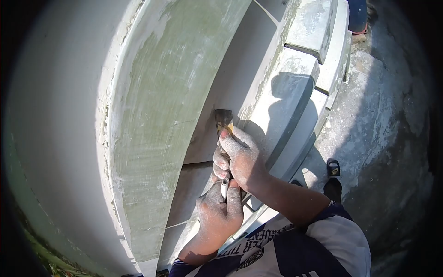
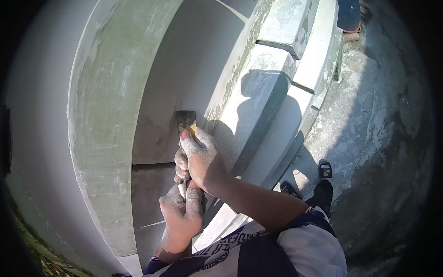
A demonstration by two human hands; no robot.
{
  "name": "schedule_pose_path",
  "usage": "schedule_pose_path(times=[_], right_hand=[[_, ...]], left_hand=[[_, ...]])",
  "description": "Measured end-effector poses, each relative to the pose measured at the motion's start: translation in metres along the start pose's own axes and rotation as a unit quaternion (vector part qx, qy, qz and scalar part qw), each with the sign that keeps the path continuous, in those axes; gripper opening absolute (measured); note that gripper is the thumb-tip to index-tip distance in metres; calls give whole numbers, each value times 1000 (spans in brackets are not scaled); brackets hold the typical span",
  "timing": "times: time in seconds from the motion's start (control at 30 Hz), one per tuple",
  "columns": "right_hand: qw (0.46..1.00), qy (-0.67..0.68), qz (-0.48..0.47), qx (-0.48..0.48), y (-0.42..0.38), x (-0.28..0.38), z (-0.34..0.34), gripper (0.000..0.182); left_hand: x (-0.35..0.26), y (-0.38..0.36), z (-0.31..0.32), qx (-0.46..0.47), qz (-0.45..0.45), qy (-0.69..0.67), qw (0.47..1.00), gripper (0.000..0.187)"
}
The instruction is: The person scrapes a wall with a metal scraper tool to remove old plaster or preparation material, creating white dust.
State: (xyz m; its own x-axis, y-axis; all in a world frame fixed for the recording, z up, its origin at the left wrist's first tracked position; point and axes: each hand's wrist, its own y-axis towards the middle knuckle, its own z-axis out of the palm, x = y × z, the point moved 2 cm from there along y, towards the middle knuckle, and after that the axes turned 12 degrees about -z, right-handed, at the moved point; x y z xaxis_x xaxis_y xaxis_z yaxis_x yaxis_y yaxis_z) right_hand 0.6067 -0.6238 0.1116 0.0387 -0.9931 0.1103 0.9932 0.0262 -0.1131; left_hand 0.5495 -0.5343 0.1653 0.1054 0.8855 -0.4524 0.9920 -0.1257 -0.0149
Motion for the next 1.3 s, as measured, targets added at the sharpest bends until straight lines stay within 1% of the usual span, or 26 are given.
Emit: schedule_pose_path(times=[0.03,0.13,0.2,0.23,0.27,0.4,0.5,0.53,0.57,0.63,0.67,0.77,0.8,0.83,0.9,0.93,0.97,1.03,1.07,1.13,1.17,1.2,1.27,1.3], right_hand=[[1000,-3,-12,-2,3,-1,-2,20],[1000,16,-10,-5,0,2,-3,20],[1000,4,6,-8,-8,-9,0,20],[1000,-4,2,-3,-7,-11,0,19],[1000,22,13,16,-6,-10,4,22],[999,16,-13,-30,7,6,1,26],[1000,-4,-21,-14,2,-9,-5,24],[1000,-22,-7,-15,-2,-10,-2,24],[1000,-19,-14,-13,4,-1,-1,25],[1000,-7,-2,-20,8,9,-1,26],[999,-3,-5,-39,7,8,-1,27],[1000,-10,-9,-24,-1,-5,-5,26],[1000,-25,-2,-13,-3,-10,-6,26],[1000,-12,-2,-5,-2,-8,-5,25],[1000,-5,-22,-18,14,6,-6,24],[1000,9,-5,-20,10,9,-3,22],[1000,5,-16,-18,11,9,-4,22],[999,-4,-26,-19,4,0,-5,21],[1000,-16,-21,-6,0,-1,-1,20],[999,-37,-29,-14,4,8,2,20],[998,-42,-23,-28,8,16,0,21],[1000,-15,-6,-18,13,15,-3,21],[999,-33,-36,-10,11,15,-6,23],[998,-31,-49,-8,8,5,-9,23]], left_hand=[[4,0,1,3,-20,5,1000,14],[1,0,1,15,-19,8,1000,13],[14,-11,-5,11,-32,14,999,14],[13,-8,-4,8,-26,11,1000,14],[10,-6,-4,5,-21,9,1000,15],[0,11,0,2,-1,27,1000,17],[2,1,-2,4,-9,-7,1000,18],[0,-4,-1,-10,-3,-26,1000,18],[-2,3,2,-5,1,-24,1000,18],[-1,11,6,11,-18,-12,1000,17],[-4,11,6,3,15,-3,1000,28],[1,-1,3,-12,-13,-28,999,28],[-1,-6,2,-30,18,-33,999,28],[-2,2,5,-16,2,-31,999,24],[4,12,8,18,-62,-18,998,17],[-8,12,4,16,-6,34,999,17],[-7,14,5,9,-2,19,1000,17],[1,6,5,-4,-8,-12,1000,17],[0,7,6,-2,-11,-11,1000,16],[-3,8,7,4,-19,-9,1000,16],[-2,12,8,37,-90,6,995,17],[0,8,8,33,-86,9,996,17],[-1,12,11,25,-52,7,998,17],[0,7,10,7,-36,-6,999,17]])
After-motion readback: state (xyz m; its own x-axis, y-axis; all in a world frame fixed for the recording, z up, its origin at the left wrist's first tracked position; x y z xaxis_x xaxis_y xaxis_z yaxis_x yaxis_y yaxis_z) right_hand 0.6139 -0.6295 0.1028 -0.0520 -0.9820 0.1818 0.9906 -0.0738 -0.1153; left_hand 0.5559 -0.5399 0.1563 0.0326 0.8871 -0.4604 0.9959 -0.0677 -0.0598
